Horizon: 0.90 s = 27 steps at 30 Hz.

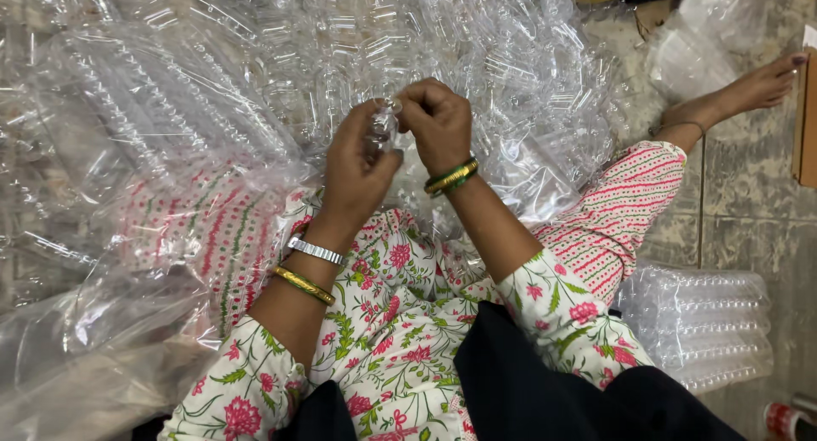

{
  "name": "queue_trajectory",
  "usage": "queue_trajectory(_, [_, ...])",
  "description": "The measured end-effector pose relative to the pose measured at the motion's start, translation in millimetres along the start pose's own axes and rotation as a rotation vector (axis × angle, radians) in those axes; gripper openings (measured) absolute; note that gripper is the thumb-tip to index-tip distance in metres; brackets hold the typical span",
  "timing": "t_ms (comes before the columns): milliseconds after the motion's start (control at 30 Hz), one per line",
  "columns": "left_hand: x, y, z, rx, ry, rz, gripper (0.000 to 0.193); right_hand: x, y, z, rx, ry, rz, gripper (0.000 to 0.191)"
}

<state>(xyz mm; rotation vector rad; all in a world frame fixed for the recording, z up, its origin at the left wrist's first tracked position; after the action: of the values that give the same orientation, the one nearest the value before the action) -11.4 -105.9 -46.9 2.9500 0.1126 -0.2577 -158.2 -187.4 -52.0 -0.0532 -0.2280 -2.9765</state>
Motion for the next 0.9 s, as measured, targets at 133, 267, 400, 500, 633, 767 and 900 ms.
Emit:
queue_trajectory(133, [7.9, 10.8, 15.6, 0.12, -0.322, -0.206, 0.024, -0.5, 30.3, -21.7, -0.125, -0.768, -0.035, 0.031])
queue_trajectory(267, [12.8, 18.2, 31.9, 0.251, -0.338, -0.33, 0.026, -9.6, 42.8, -41.8, -0.049, -0.943, 0.043, 0.054])
queue_trajectory(400, [13.7, 18.2, 37.8, 0.337, -0.337, -0.324, 0.027, -7.9, 41.9, -51.1, 0.046, -0.977, 0.214, 0.074])
queue_trajectory(500, [11.9, 17.9, 34.7, 0.355, -0.316, -0.267, 0.03, 2.9, 39.2, -44.4, -0.144, -0.943, 0.147, 0.049])
queue_trajectory(633, [3.4, 16.0, 24.8, 0.55, -0.144, -0.08, 0.046, 17.4, 25.1, -12.8, -0.261, -0.127, 0.009, 0.035])
queue_trajectory(767, [1.4, 14.6, 13.2, 0.543, -0.003, -0.044, 0.065, 14.1, 15.8, 16.5, -0.337, -0.045, 0.152, 0.032])
queue_trajectory(900, [5.7, 12.7, 16.0, 0.573, -0.118, -0.14, 0.068, 6.1, 11.0, 20.0, -0.252, -0.079, 0.172, 0.035])
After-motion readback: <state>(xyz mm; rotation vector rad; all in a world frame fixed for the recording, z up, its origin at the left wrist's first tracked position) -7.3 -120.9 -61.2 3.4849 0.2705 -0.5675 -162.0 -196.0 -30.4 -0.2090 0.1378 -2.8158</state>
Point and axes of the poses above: each hand's wrist, its own y-axis towards the middle knuckle, its own x-axis out of the back of the hand, z = x × y, the point moved 1 cm from there along y, towards the middle knuckle, and after that the axes turned 1 degree about y, right-handed, at the moved point
